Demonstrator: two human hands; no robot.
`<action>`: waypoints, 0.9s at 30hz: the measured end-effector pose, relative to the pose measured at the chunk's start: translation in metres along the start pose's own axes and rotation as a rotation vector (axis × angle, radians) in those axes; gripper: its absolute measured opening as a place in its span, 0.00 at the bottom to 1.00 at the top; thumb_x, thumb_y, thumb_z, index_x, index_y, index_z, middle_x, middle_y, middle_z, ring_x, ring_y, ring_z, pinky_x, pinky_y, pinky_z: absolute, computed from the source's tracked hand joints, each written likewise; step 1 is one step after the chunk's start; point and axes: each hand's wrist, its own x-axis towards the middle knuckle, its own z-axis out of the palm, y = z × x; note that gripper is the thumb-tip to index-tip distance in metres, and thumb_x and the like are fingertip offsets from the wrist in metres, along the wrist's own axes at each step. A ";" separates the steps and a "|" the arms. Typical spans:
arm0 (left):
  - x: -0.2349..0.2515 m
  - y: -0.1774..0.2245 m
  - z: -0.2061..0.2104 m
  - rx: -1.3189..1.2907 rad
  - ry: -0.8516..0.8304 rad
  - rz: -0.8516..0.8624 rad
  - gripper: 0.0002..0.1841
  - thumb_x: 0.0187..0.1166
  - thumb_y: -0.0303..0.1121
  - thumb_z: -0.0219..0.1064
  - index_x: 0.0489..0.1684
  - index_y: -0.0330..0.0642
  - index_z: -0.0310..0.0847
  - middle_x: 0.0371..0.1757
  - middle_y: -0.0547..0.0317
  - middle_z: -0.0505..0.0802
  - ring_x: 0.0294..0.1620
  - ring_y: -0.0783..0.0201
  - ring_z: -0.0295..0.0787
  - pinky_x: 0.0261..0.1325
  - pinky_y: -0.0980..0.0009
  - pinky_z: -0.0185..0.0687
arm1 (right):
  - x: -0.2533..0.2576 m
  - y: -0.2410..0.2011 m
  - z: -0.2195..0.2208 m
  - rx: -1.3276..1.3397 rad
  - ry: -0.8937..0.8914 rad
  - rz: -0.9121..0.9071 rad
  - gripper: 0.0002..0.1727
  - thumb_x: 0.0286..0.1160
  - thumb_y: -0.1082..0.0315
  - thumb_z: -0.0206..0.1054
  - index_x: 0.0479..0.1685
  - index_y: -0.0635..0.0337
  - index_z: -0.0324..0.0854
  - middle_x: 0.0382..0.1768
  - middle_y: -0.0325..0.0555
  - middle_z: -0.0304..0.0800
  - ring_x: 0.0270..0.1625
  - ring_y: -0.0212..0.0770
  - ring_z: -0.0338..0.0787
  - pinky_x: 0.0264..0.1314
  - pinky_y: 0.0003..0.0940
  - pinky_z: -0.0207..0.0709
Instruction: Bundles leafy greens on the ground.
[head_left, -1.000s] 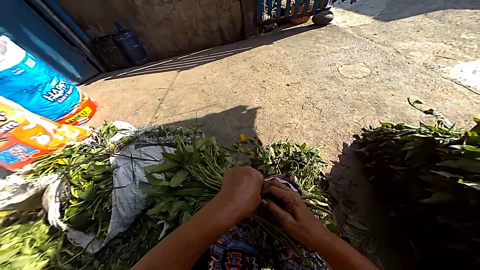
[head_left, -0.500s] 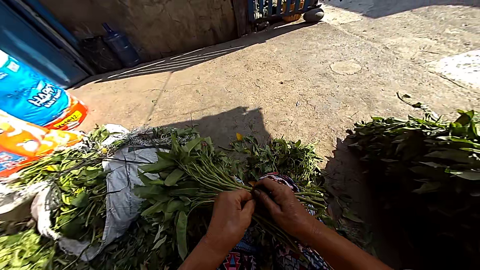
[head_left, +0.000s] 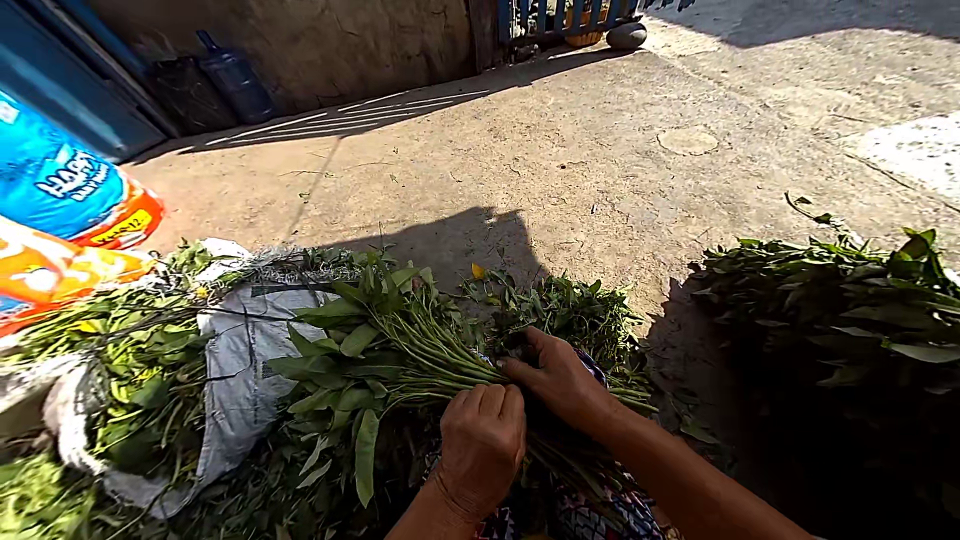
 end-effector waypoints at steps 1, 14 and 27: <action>0.002 0.002 -0.005 -0.121 -0.087 -0.173 0.11 0.76 0.33 0.62 0.26 0.44 0.88 0.18 0.65 0.85 0.18 0.67 0.83 0.20 0.68 0.78 | -0.005 0.003 0.001 0.021 0.029 -0.063 0.16 0.84 0.52 0.65 0.59 0.50 0.83 0.32 0.35 0.90 0.31 0.31 0.88 0.39 0.33 0.84; 0.010 -0.003 -0.034 -1.334 -0.276 -1.151 0.06 0.80 0.26 0.66 0.34 0.35 0.86 0.18 0.59 0.84 0.15 0.69 0.81 0.17 0.75 0.79 | -0.036 0.020 -0.003 -0.007 -0.017 -0.441 0.12 0.77 0.59 0.66 0.32 0.53 0.89 0.47 0.34 0.88 0.53 0.27 0.85 0.55 0.26 0.80; -0.024 -0.001 -0.014 -0.435 -0.064 -0.413 0.15 0.86 0.39 0.61 0.28 0.43 0.85 0.22 0.66 0.84 0.21 0.72 0.81 0.24 0.75 0.78 | -0.014 0.004 -0.013 0.131 -0.324 -0.320 0.14 0.92 0.58 0.51 0.44 0.52 0.80 0.32 0.33 0.84 0.38 0.27 0.84 0.43 0.24 0.78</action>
